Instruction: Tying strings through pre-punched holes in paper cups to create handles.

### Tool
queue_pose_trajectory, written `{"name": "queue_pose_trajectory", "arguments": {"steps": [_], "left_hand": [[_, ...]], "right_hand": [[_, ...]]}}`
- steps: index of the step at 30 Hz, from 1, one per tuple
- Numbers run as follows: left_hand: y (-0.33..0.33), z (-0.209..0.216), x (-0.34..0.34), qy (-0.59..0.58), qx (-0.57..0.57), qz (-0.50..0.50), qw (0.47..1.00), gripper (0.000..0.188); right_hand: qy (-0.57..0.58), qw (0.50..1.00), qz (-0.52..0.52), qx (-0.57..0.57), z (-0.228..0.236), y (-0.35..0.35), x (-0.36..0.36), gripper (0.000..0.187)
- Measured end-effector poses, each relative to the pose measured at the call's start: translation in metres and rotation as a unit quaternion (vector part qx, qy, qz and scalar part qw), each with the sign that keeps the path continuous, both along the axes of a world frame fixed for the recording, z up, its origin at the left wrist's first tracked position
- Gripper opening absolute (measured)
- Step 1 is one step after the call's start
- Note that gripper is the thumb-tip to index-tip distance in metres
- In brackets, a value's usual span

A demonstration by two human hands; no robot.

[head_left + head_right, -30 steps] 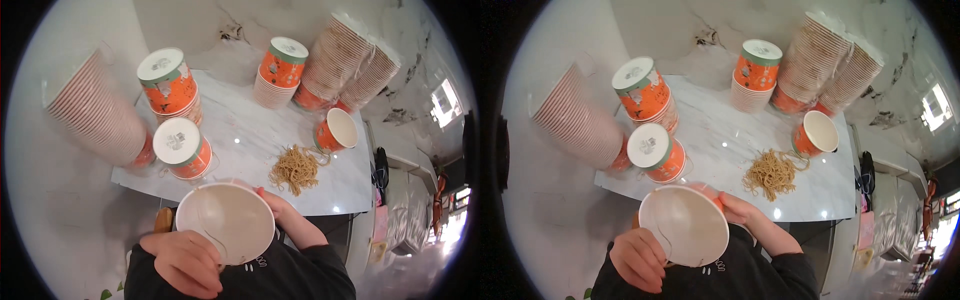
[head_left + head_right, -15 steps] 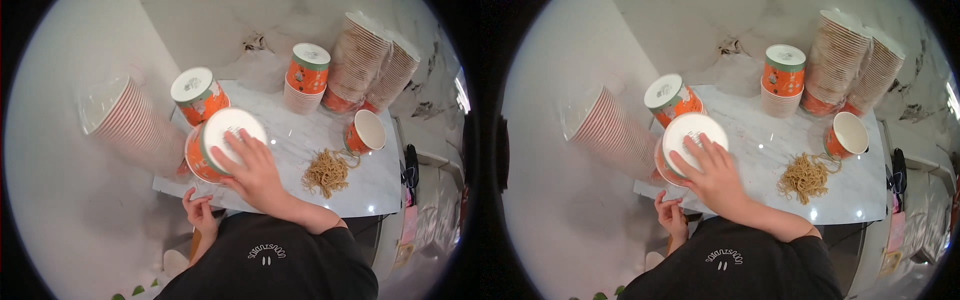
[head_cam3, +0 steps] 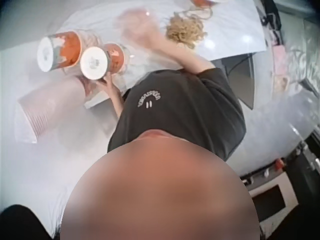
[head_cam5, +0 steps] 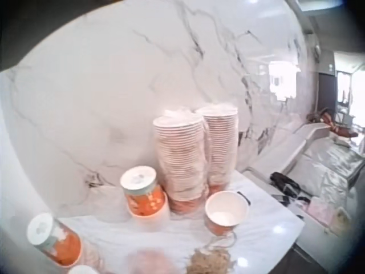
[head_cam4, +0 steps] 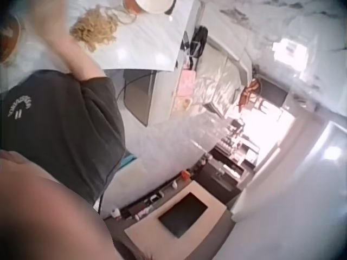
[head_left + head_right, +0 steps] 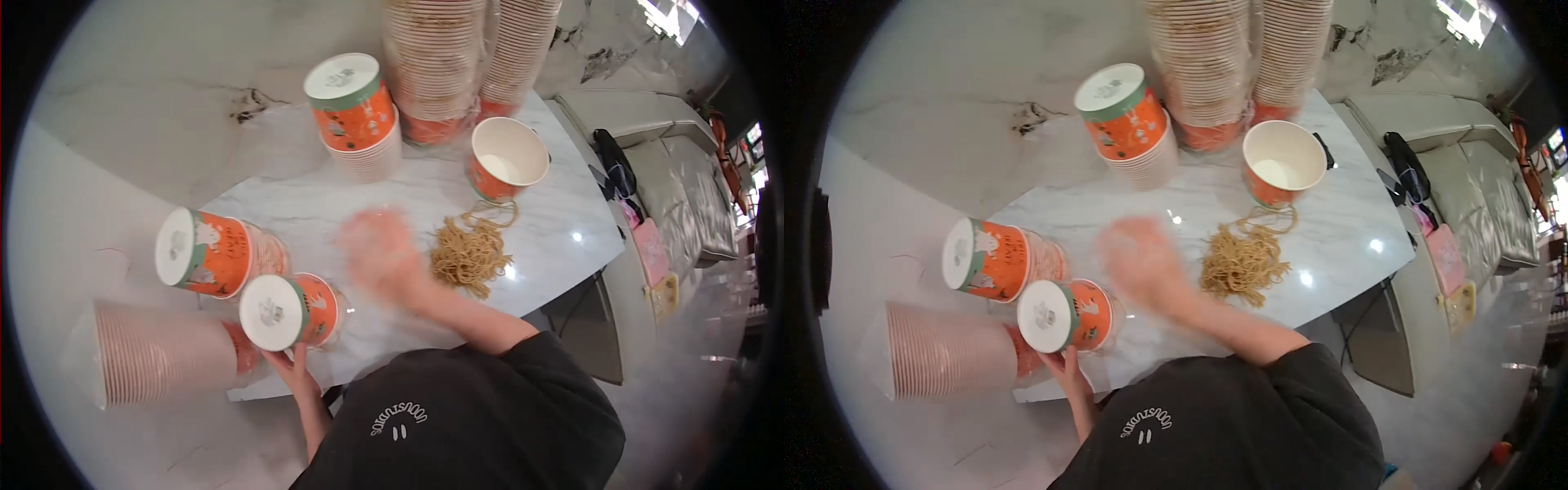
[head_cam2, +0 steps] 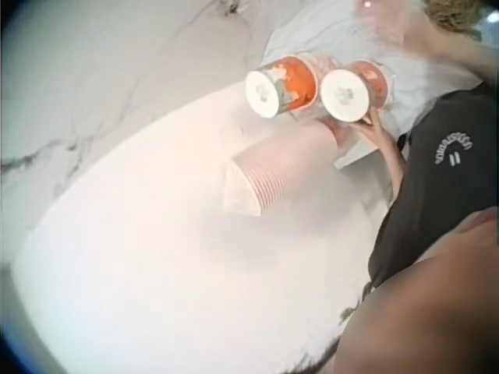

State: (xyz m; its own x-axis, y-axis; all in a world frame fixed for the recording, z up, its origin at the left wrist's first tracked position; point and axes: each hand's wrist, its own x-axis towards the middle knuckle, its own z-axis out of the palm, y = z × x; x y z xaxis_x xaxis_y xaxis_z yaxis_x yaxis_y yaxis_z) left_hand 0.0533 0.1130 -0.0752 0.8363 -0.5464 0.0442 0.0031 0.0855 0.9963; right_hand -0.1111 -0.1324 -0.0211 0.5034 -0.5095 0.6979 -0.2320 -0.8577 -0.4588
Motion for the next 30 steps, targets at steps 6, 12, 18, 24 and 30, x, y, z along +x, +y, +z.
{"name": "queue_pose_trajectory", "arguments": {"steps": [6,12,18,24,30], "left_hand": [[-0.024,-0.014,-0.047,-0.09,0.077,0.214,0.97,0.061],[-0.036,0.015,-0.075,-0.418,-0.069,0.006,0.906,0.061],[-0.118,0.072,-0.085,-0.544,0.15,-0.18,0.806,0.049],[-0.12,0.054,-0.077,-0.484,0.151,-0.202,0.838,0.028],[-0.137,0.064,-0.076,-0.497,0.153,-0.215,0.826,0.027]], "right_hand": [[0.198,0.88,-0.432,0.019,-0.003,-0.104,-0.149,0.026],[0.187,0.975,-0.109,-0.058,0.05,-0.023,-0.116,0.027],[0.167,0.968,0.185,-0.009,0.002,0.003,-0.078,0.033],[0.05,0.977,0.001,0.208,-0.016,-0.063,-0.116,0.023],[0.266,0.956,0.077,0.101,-0.07,-0.104,-0.121,0.011]]}}
